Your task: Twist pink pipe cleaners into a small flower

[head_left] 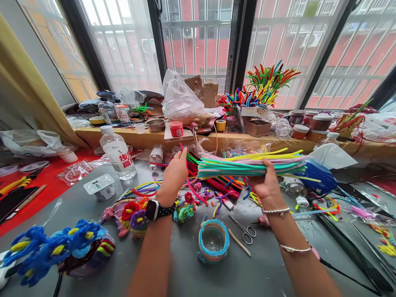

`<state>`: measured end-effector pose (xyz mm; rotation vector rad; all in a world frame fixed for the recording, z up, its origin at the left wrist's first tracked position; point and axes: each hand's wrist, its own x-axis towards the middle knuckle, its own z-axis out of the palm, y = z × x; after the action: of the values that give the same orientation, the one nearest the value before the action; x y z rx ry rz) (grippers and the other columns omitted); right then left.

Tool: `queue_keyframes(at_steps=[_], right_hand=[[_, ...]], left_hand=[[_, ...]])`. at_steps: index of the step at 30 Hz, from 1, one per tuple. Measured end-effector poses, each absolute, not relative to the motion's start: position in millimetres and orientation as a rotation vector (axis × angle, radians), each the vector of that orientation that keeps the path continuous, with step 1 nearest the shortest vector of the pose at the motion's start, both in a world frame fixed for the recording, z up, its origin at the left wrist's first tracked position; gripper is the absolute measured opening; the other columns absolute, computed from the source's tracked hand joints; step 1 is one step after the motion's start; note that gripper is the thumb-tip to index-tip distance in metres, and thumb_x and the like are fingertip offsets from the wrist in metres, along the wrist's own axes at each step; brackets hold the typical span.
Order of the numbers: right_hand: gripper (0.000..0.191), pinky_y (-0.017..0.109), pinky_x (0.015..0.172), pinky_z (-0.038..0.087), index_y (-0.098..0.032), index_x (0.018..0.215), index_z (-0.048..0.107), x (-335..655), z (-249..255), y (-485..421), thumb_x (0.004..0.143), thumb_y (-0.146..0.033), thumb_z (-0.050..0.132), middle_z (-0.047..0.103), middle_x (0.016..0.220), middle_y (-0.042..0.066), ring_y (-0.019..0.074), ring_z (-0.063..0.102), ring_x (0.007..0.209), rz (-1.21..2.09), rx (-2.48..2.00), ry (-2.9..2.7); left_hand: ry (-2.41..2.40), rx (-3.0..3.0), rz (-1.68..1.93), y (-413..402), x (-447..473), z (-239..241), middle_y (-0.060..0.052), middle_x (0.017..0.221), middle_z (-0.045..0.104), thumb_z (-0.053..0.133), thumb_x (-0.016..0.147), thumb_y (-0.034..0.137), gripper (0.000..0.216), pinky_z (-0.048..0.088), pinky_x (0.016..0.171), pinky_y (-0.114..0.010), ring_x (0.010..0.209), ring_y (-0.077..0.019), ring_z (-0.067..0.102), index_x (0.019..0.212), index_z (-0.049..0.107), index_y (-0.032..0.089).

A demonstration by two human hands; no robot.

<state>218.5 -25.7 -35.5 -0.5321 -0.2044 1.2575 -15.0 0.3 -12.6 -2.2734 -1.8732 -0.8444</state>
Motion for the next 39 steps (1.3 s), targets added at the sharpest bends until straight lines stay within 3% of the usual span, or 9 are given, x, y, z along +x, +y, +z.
queue_keyframes(at_steps=[5,9,13,25,30,34,36,39], right_hand=[[0.014,0.027,0.059,0.053,-0.022,0.071,0.057,224.4,-39.1,-28.3,0.059,-0.016,0.053,0.064,0.064,-0.006,0.0144,0.061,0.065,1.273,-0.533,-0.268],[0.014,0.026,0.062,0.052,-0.021,0.063,0.053,221.9,-36.8,-32.3,0.054,-0.012,0.05,0.06,0.058,-0.007,0.0132,0.059,0.063,1.283,-0.516,-0.299],[0.02,0.027,0.065,0.051,-0.022,0.069,0.056,222.8,-33.3,-33.3,0.054,-0.013,0.048,0.064,0.065,-0.006,0.0136,0.06,0.066,1.269,-0.484,-0.326],[0.03,0.031,0.066,0.053,-0.021,0.081,0.061,230.6,-34.3,-32.6,0.055,-0.015,0.047,0.068,0.073,-0.002,0.0181,0.063,0.075,1.267,-0.468,-0.358],[0.019,0.035,0.07,0.054,-0.022,0.074,0.059,233.7,-36.8,-31.3,0.059,-0.018,0.05,0.068,0.071,-0.002,0.0194,0.064,0.077,1.279,-0.484,-0.318],[0.009,0.034,0.067,0.054,-0.022,0.068,0.056,236.4,-38.3,-30.5,0.063,-0.023,0.049,0.066,0.067,-0.001,0.0187,0.064,0.075,1.291,-0.509,-0.228],[0.01,0.033,0.067,0.054,-0.022,0.068,0.056,237.2,-38.6,-30.8,0.063,-0.023,0.048,0.067,0.068,0.0,0.0183,0.063,0.075,1.288,-0.495,-0.225],[0.019,0.037,0.071,0.053,-0.022,0.074,0.059,239.1,-39.0,-31.6,0.061,-0.023,0.045,0.069,0.076,0.0,0.0199,0.063,0.08,1.293,-0.416,-0.318]], left_hand=[[-1.479,-2.485,-1.223,-10.0,-1.8,4.5,-0.013,0.113,0.06,0.04,0.086,0.022,0.035,0.042,0.093,-0.035,0.105,-0.0212,0.055,0.117,0.054,0.013],[-1.344,-2.629,-1.17,-15.1,6.7,5.7,-0.01,0.108,0.062,0.05,0.081,0.018,0.028,0.044,0.091,-0.035,0.1,-0.0208,0.056,0.107,0.06,0.015],[-1.346,-2.655,-1.091,-14.9,4.6,4.5,-0.007,0.099,0.065,0.051,0.076,0.009,0.027,0.046,0.085,-0.033,0.093,-0.0195,0.059,0.097,0.064,0.018],[-1.5,-2.423,-1.035,-19.8,2.3,8.8,-0.004,0.083,0.069,0.051,0.081,0.023,0.016,0.044,0.068,-0.028,0.076,-0.0188,0.062,0.08,0.067,0.021],[-1.61,-2.46,-1.312,-16.3,-1.3,9.3,-0.006,0.085,0.068,0.054,0.079,0.026,0.016,0.046,0.072,-0.03,0.075,-0.0181,0.062,0.09,0.063,0.018],[-1.884,-2.663,-1.608,-13.9,0.5,7.5,-0.009,0.089,0.066,0.046,0.08,0.05,0.041,0.049,0.065,-0.03,0.071,-0.0175,0.063,0.095,0.059,0.015],[-2.055,-2.909,-1.705,-16.0,5.2,7.7,-0.009,0.087,0.066,0.04,0.079,0.059,0.051,0.05,0.06,-0.027,0.069,-0.0161,0.063,0.096,0.058,0.014],[-2.053,-3.203,-1.814,-22.4,12.8,10.4,-0.005,0.082,0.066,0.054,0.073,0.055,0.049,0.049,0.056,-0.022,0.066,-0.0127,0.062,0.103,0.057,0.017]])
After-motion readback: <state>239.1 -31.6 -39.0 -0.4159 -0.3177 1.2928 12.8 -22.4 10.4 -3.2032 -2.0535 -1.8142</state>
